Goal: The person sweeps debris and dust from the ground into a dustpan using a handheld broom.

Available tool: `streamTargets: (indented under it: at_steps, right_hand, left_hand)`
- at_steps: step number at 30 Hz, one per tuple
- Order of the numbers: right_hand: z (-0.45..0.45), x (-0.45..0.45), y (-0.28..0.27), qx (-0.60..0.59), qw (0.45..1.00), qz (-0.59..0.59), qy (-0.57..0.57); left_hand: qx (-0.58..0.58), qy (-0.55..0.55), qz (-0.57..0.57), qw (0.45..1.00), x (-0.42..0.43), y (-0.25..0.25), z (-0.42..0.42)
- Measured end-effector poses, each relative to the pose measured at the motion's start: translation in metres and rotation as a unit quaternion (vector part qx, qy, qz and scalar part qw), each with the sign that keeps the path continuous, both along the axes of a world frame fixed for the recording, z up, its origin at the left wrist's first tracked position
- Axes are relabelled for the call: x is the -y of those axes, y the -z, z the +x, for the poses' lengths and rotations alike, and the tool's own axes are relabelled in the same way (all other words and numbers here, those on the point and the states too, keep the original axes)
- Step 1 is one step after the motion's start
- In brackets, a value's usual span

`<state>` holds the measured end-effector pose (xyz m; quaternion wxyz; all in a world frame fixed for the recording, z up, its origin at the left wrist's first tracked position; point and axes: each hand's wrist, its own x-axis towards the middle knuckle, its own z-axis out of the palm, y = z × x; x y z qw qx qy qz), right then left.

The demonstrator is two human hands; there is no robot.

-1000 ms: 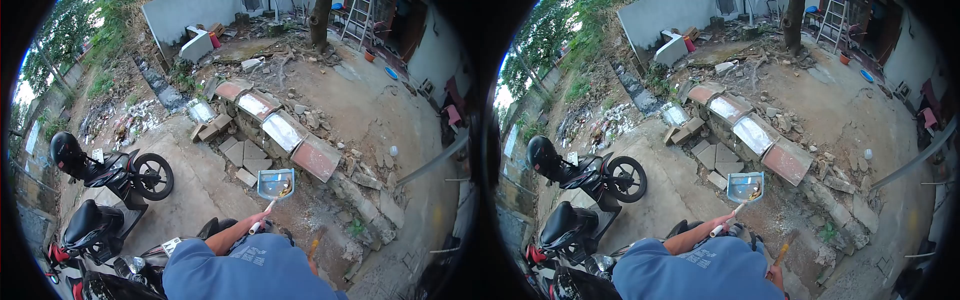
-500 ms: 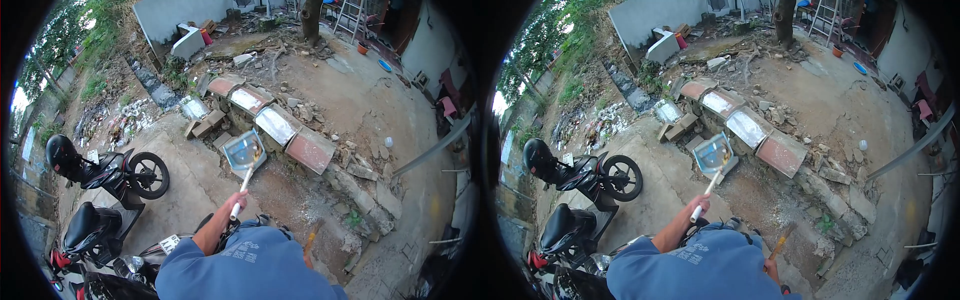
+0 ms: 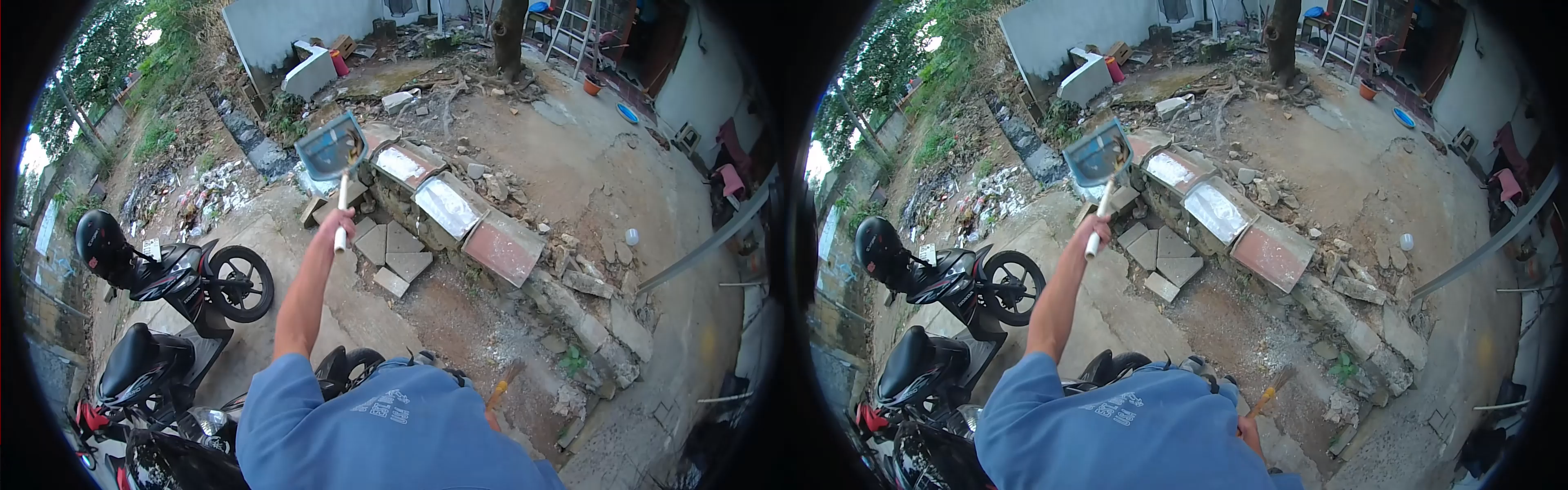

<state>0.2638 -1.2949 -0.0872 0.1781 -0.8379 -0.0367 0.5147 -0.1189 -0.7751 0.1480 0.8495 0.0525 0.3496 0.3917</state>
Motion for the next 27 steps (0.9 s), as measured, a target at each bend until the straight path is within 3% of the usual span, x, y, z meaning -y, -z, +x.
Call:
streamTargets:
  at_steps: [5, 11, 20, 27]
  right_hand:
    - [0.0, -0.005, 0.001, -0.002, 1.0, 0.003, -0.005]
    - [-0.003, -0.004, 0.003, -0.003, 1.0, 0.003, -0.012]
    - [-0.009, -0.004, 0.003, 0.013, 0.999, 0.024, -0.018]
    - [-0.017, 0.019, 0.008, 0.055, 0.989, 0.125, -0.063]
  left_hand:
    - [0.003, -0.034, 0.029, 0.999, -0.055, -0.062, -0.015]
    - [0.032, -0.074, 0.03, 0.996, -0.078, -0.087, -0.018]
    - [0.025, -0.08, 0.035, 0.996, -0.084, -0.088, -0.025]
    - [-0.045, -0.032, 0.04, 0.998, -0.054, -0.031, -0.015]
